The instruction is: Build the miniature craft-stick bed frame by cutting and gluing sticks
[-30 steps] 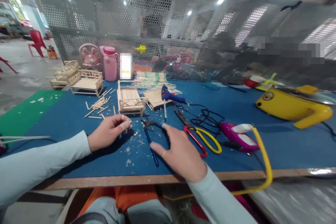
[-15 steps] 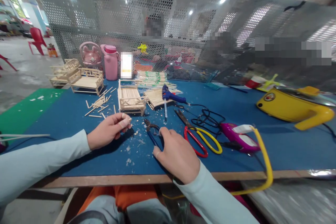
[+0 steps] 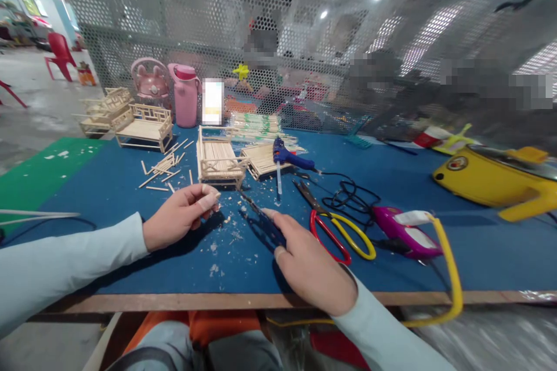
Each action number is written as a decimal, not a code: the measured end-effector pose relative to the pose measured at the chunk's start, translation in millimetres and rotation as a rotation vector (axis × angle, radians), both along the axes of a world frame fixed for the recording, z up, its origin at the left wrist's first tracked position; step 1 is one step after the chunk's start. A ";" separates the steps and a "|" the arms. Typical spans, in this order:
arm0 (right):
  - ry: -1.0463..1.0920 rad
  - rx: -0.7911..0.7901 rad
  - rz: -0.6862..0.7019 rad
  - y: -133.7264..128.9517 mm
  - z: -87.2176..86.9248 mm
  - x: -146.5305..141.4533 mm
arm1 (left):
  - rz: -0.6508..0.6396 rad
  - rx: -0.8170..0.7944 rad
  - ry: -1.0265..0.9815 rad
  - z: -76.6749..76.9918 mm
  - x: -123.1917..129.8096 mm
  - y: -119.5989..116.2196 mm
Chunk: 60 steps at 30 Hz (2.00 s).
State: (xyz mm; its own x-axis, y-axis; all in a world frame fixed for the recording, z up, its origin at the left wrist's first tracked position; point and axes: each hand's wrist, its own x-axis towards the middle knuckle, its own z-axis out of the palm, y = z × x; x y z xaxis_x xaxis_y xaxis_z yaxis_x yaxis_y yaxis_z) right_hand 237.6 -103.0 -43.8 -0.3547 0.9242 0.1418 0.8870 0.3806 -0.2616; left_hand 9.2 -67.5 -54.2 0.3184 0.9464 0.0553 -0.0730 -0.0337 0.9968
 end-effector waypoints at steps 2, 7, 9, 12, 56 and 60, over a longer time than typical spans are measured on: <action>0.128 -0.024 0.077 -0.3 0.3 -9.4 | 0.010 -0.004 -0.017 0.9 0.0 -0.8; 0.195 0.017 0.141 1.1 -6.4 -31.7 | 0.063 -0.033 -0.067 2.2 0.8 -2.2; 0.171 0.037 0.146 1.0 -7.3 -34.4 | 0.086 -0.049 -0.094 2.4 1.6 -2.8; 0.141 0.056 0.150 -0.2 -6.7 -34.1 | 0.109 -0.049 -0.113 3.2 2.2 -3.8; 0.174 0.201 0.138 4.1 -14.7 -40.3 | -0.037 0.438 0.262 -2.6 -6.9 -4.5; 0.140 0.242 0.175 6.6 -16.7 -39.2 | 0.065 0.629 0.456 -4.0 -9.8 -4.2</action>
State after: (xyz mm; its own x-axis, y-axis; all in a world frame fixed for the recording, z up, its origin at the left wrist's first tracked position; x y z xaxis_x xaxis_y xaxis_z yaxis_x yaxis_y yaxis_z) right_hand 198.4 -96.5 -60.5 -0.4665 0.7847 0.4083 0.7645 0.5898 -0.2602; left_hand -0.6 -71.7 -58.1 0.3834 0.7979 0.4652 0.3612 -0.5931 0.7195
